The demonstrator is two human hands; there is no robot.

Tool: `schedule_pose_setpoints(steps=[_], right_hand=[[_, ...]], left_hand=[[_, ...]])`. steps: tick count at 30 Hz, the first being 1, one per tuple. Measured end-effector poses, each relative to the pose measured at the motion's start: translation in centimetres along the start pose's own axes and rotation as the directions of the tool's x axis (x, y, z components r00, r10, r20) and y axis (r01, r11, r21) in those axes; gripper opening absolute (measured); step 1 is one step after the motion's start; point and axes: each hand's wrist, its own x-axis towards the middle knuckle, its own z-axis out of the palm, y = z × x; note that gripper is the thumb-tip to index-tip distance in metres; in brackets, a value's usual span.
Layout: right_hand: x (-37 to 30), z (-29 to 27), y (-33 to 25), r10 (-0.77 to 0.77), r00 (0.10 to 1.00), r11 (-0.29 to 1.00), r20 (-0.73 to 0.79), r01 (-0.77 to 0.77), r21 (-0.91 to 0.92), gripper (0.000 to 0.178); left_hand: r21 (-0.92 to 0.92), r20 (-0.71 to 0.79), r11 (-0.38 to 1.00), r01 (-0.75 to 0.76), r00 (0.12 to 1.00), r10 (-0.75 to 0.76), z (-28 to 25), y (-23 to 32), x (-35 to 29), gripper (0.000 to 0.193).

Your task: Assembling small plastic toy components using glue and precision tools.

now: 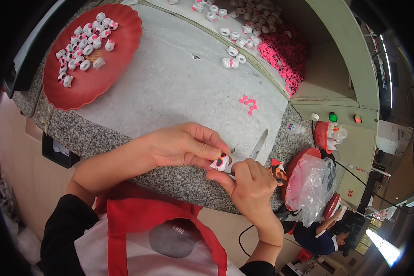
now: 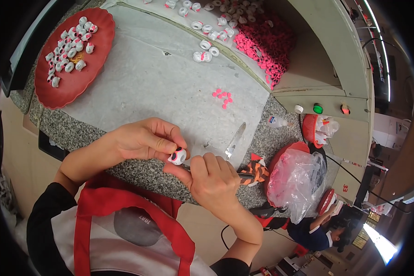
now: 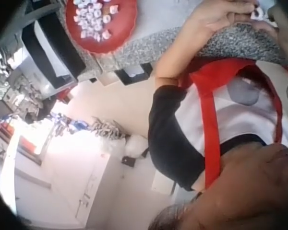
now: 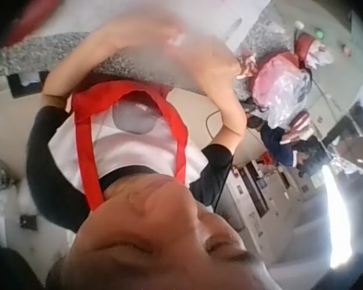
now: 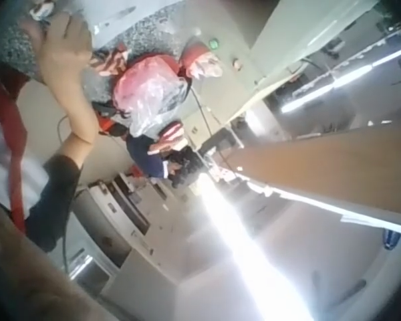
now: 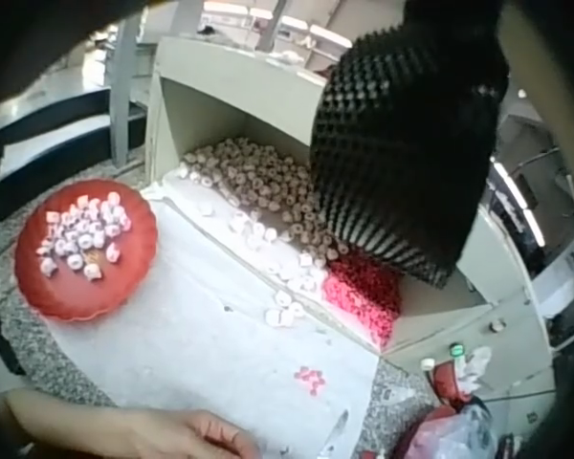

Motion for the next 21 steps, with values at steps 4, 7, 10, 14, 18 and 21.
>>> schedule_pose_setpoints(steps=[4,7,10,14,18,21], right_hand=[[-0.6,-0.8,0.0,0.139,0.985,0.961,0.101,-0.159,0.226,0.041],[-1.8,-0.9,-0.2,0.513,0.649,-0.070,0.562,-0.621,0.781,0.018],[-5.4,1.3,-0.5,0.432,0.584,-0.745,0.687,-0.198,0.637,0.034],[-7.3,1.6,-5.4,0.520,0.420,-0.829,0.744,0.039,0.558,0.041],[-7.4,-0.1,-9.3,0.366,0.512,-0.924,0.777,0.100,0.369,0.042],[-8.6,0.0,-9.5,0.225,0.613,-0.916,0.757,-0.132,0.380,0.042]], left_hand=[[-0.065,-0.053,0.998,-0.027,0.998,0.024,0.3,0.3,0.0,0.024],[-0.033,-0.227,0.992,-0.124,0.967,0.113,0.3,1.0,-0.4,0.026],[0.030,-0.266,0.988,-0.153,0.952,0.155,0.5,1.3,0.1,0.030],[0.109,-0.316,0.980,-0.166,0.929,0.192,0.7,1.1,0.4,0.031],[0.207,-0.284,0.966,-0.154,0.936,0.210,0.7,1.3,0.6,0.031],[0.191,-0.323,0.972,-0.136,0.926,0.193,1.6,1.4,0.4,0.032]])
